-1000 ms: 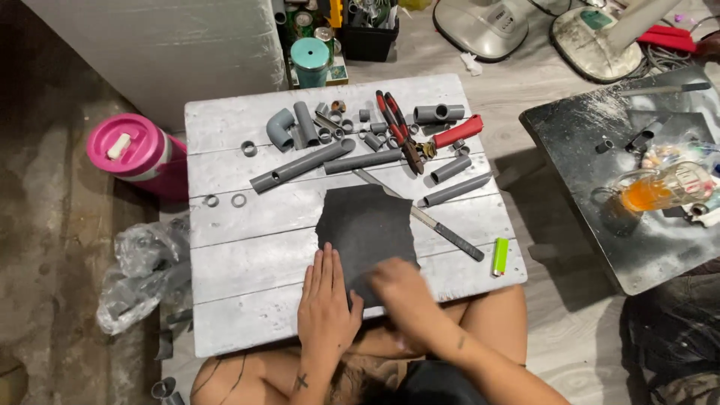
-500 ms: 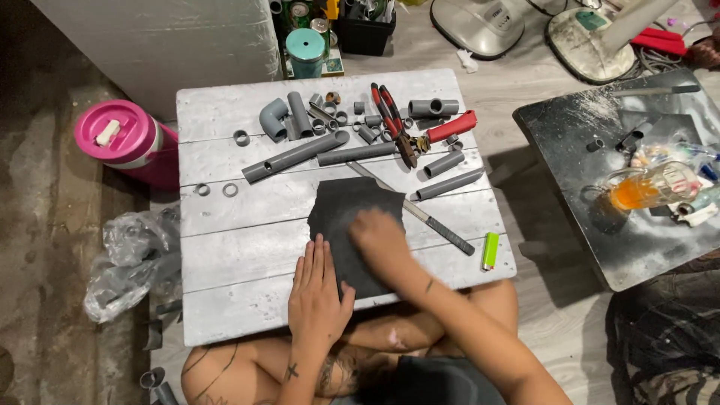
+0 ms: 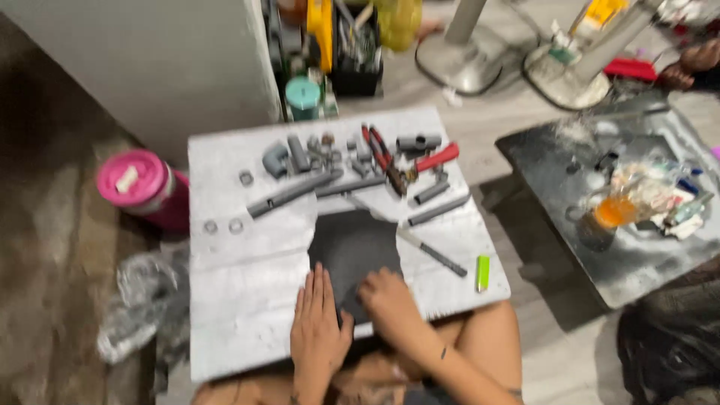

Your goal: Sanding a small circular PVC component on a sheet of sandpaper on a wooden table.

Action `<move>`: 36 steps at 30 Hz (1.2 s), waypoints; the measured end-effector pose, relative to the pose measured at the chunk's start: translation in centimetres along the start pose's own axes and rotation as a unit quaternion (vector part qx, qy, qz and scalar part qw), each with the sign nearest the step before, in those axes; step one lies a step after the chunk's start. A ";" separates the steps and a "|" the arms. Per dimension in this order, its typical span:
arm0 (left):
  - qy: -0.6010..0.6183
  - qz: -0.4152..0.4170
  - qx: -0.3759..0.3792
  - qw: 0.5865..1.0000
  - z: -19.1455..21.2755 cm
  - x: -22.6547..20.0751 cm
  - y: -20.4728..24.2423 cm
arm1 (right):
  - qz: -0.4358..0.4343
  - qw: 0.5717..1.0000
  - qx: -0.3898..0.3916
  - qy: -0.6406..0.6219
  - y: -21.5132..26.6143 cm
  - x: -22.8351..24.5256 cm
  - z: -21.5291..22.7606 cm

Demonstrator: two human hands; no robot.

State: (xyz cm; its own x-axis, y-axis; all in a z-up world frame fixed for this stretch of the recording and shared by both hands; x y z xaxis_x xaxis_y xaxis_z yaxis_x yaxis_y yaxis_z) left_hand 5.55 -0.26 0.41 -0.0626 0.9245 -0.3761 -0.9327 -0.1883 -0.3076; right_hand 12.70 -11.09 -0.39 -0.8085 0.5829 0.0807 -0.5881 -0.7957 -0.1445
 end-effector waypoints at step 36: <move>-0.001 -0.006 -0.027 1.000 -4.5 2.3 0.7 | 0.008 1.000 -0.027 0.004 -2.2 -0.4 -2.9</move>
State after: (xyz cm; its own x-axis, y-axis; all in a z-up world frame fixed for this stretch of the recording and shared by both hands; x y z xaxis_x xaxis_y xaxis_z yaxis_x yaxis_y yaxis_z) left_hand 6.31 0.20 -4.62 -0.0518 0.9273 -0.3708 -0.9132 -0.1942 -0.3583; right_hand 14.37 -9.14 -2.96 -0.8179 0.5711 0.0705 -0.5726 -0.7956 -0.1980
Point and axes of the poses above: each hand's wrist, its own y-axis away from the middle knuckle, its own z-axis out of the back of the hand, x = y × z, the point moved 7 cm from there along -y, towards the middle knuckle, and after that the axes turned 4 degrees about y, right-handed, at the moved point
